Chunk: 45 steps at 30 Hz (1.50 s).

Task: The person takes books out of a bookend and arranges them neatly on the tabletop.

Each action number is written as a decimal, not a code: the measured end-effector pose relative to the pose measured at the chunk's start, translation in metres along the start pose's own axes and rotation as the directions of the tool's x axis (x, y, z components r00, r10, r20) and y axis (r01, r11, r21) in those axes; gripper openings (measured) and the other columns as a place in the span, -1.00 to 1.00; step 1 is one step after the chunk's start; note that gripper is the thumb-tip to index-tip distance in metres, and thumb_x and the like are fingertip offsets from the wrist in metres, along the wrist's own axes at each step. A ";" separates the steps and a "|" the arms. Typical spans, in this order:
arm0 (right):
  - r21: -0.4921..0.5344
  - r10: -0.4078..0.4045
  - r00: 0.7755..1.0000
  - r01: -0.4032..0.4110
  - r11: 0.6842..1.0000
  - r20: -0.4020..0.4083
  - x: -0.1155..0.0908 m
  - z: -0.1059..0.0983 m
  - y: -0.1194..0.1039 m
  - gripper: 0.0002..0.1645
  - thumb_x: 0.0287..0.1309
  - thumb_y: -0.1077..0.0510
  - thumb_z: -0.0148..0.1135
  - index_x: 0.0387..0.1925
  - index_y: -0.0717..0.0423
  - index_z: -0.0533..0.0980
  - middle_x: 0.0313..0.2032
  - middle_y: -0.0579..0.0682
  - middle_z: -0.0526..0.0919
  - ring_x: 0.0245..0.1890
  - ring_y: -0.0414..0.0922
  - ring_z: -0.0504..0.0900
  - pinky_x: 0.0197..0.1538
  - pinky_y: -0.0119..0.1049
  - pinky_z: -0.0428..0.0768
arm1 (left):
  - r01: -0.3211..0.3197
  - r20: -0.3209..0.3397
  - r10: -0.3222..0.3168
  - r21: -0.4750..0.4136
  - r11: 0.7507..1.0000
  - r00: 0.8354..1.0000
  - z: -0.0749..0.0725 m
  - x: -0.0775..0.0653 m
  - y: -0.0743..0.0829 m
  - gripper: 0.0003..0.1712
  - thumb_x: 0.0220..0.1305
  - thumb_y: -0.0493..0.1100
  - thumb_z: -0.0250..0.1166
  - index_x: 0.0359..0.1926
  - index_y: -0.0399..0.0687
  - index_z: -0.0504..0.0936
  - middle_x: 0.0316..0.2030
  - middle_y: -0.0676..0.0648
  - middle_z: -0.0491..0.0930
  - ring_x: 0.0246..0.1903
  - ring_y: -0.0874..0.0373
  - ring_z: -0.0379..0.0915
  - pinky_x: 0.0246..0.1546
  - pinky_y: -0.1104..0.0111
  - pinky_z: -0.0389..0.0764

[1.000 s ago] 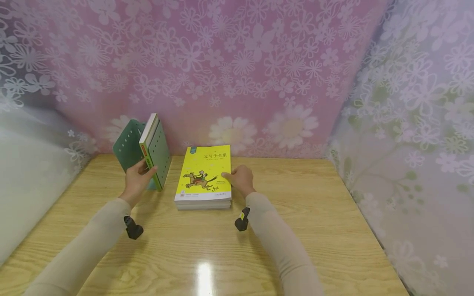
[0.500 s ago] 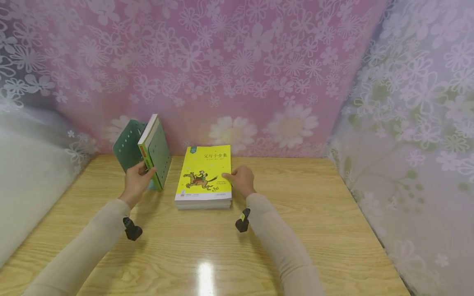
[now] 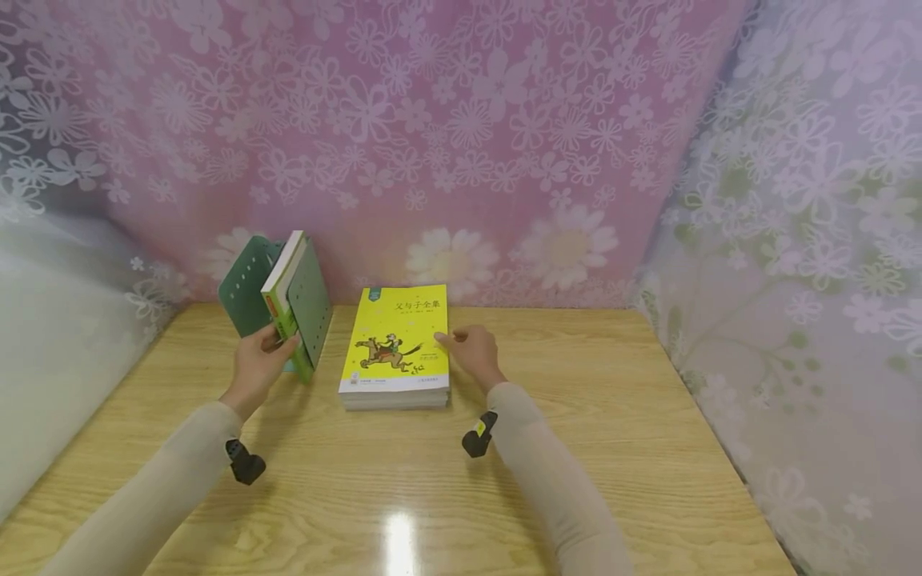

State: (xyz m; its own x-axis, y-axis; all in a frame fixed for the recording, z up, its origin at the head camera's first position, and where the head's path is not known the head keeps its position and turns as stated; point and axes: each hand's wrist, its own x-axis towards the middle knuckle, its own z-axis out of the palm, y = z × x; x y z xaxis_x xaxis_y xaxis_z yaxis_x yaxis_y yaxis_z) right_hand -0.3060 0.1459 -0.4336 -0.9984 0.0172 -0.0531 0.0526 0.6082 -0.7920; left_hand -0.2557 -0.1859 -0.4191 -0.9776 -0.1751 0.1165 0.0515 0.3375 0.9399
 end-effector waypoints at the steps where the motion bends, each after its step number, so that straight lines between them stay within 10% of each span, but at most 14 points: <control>1: 0.009 -0.007 1.000 0.007 1.000 0.005 -0.001 -0.001 0.001 -0.26 0.19 -0.24 0.24 0.20 0.20 0.48 0.12 0.14 0.57 0.13 0.08 0.52 0.12 -0.02 0.54 | -0.003 0.001 0.003 0.000 1.000 1.000 -0.001 -0.002 -0.001 -0.42 0.39 -0.19 0.16 0.36 -0.27 0.28 0.23 -0.34 0.39 0.17 -0.16 0.42 0.12 0.06 0.51; 39: 0.295 -0.155 0.983 0.119 0.948 0.103 -0.037 -0.007 0.003 -0.26 0.22 -0.14 0.25 0.31 0.17 0.36 0.22 0.14 0.48 0.23 0.06 0.44 0.25 -0.01 0.43 | -0.109 0.071 0.105 0.049 0.993 0.992 -0.041 -0.079 0.017 -0.47 0.40 -0.16 0.16 0.28 -0.34 0.38 0.11 -0.37 0.50 0.04 -0.14 0.50 -0.14 0.39 0.64; 45: 0.265 -0.184 0.978 0.153 0.952 0.098 -0.042 -0.006 0.003 -0.27 0.23 -0.15 0.24 0.30 0.15 0.37 0.27 0.12 0.43 0.29 0.07 0.37 0.29 0.00 0.39 | -0.071 0.100 0.072 -0.008 0.997 0.992 -0.048 -0.088 0.021 -0.43 0.41 -0.11 0.14 0.32 -0.34 0.34 0.13 -0.37 0.48 -0.02 0.13 0.56 -0.16 0.43 0.64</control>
State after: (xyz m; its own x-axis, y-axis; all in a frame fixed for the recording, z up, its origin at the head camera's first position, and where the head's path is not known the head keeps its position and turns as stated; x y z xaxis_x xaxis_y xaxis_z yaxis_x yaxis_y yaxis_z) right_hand -0.2643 0.1519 -0.4297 -0.9843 -0.1731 0.0345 -0.0977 0.3715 -0.9233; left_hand -0.1591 -0.2079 -0.3944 -0.9869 -0.0572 0.1510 0.1228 0.3419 0.9317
